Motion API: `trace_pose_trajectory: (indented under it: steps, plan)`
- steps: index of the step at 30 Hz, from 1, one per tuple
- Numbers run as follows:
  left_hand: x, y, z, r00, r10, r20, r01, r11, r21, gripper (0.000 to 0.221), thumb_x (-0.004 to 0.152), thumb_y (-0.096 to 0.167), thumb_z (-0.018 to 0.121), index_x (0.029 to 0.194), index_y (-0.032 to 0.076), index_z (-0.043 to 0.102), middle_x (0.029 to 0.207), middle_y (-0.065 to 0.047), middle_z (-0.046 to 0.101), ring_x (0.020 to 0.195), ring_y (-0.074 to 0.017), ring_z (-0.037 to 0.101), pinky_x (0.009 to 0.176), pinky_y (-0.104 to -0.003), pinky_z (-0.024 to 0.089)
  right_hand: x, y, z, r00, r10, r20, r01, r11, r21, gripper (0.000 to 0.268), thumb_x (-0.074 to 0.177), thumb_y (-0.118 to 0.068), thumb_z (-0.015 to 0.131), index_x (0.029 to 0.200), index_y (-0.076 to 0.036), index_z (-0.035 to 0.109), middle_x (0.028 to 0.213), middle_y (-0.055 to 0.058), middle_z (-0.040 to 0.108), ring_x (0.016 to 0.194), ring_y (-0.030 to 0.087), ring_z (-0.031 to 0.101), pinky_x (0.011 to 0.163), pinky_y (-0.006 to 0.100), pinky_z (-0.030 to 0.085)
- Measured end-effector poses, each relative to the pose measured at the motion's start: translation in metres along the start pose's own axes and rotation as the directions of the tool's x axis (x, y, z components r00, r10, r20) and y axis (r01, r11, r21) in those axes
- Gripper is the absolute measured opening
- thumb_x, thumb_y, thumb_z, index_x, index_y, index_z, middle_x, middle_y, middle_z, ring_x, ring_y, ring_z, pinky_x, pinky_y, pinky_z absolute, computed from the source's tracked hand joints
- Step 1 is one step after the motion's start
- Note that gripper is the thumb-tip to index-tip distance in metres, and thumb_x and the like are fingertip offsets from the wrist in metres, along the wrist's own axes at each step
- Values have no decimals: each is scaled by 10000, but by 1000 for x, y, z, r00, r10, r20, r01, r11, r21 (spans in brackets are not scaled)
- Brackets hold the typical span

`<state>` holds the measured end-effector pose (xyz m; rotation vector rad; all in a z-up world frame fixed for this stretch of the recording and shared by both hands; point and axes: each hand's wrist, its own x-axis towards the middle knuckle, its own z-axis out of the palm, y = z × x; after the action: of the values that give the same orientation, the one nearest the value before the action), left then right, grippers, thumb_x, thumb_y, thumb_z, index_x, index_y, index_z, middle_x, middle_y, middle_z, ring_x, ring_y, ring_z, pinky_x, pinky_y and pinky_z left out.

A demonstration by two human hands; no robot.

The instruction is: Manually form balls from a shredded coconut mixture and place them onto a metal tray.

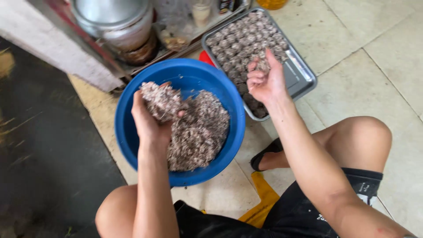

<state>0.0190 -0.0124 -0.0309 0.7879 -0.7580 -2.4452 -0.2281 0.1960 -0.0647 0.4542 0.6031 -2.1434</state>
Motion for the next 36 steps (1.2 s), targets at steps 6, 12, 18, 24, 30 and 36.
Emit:
trace_pose_trajectory:
  steps: [6, 12, 18, 24, 30, 36]
  plan:
    - [4, -1, 12, 996, -43, -73, 48, 997, 63, 648, 1047, 487, 281, 1245, -6, 651, 1033, -120, 718, 913, -254, 684, 637, -443, 565, 55, -121, -69, 867, -478, -144, 266, 686, -677, 311, 995, -352, 746, 939, -64, 643, 725, 15, 594, 482, 51, 430, 394, 216, 314]
    - [11, 1, 17, 996, -56, -73, 67, 987, 143, 643, 1066, 453, 277, 1303, -16, 648, 1039, -125, 698, 922, -248, 666, 644, -441, 563, 94, -190, -102, 858, -501, 116, -132, -432, -892, 468, 880, -33, 670, 1337, -130, 659, 1085, 100, 720, 904, 175, 706, 776, 318, 567]
    - [18, -3, 25, 994, -68, -87, 84, 977, 194, 641, 1059, 435, 263, 1304, -22, 641, 1061, -148, 709, 936, -256, 684, 655, -442, 582, 97, -176, -88, 859, -494, 132, -247, -627, -739, 547, 819, -19, 781, 1324, -204, 682, 1195, 101, 688, 1055, 237, 666, 947, 364, 533]
    - [19, -3, 23, 995, -69, -78, 83, 978, 193, 641, 1065, 436, 249, 1289, -18, 642, 1069, -157, 704, 950, -267, 686, 673, -449, 595, 108, -188, -108, 848, -501, 173, -158, -551, -819, 478, 827, -5, 777, 1276, -157, 715, 1283, 79, 696, 1136, 257, 677, 1059, 333, 513]
    - [11, 0, 25, 993, -58, -102, 77, 978, 194, 571, 1056, 435, 286, 1247, 26, 635, 1095, -113, 730, 938, -246, 688, 640, -452, 585, 103, -179, -103, 795, -551, 255, -178, -613, -770, 371, 818, -24, 798, 1163, -157, 763, 1283, 93, 676, 1151, 277, 640, 1041, 384, 458]
    - [12, -6, 7, 998, -51, -46, 64, 935, 349, 522, 1057, 435, 346, 1236, 48, 646, 999, -100, 700, 886, -232, 694, 666, -422, 595, 23, -32, 15, 810, -270, 521, 405, -385, -829, 149, 1004, -222, 679, 1060, -121, 774, 1063, 68, 774, 847, 137, 731, 733, 305, 627]
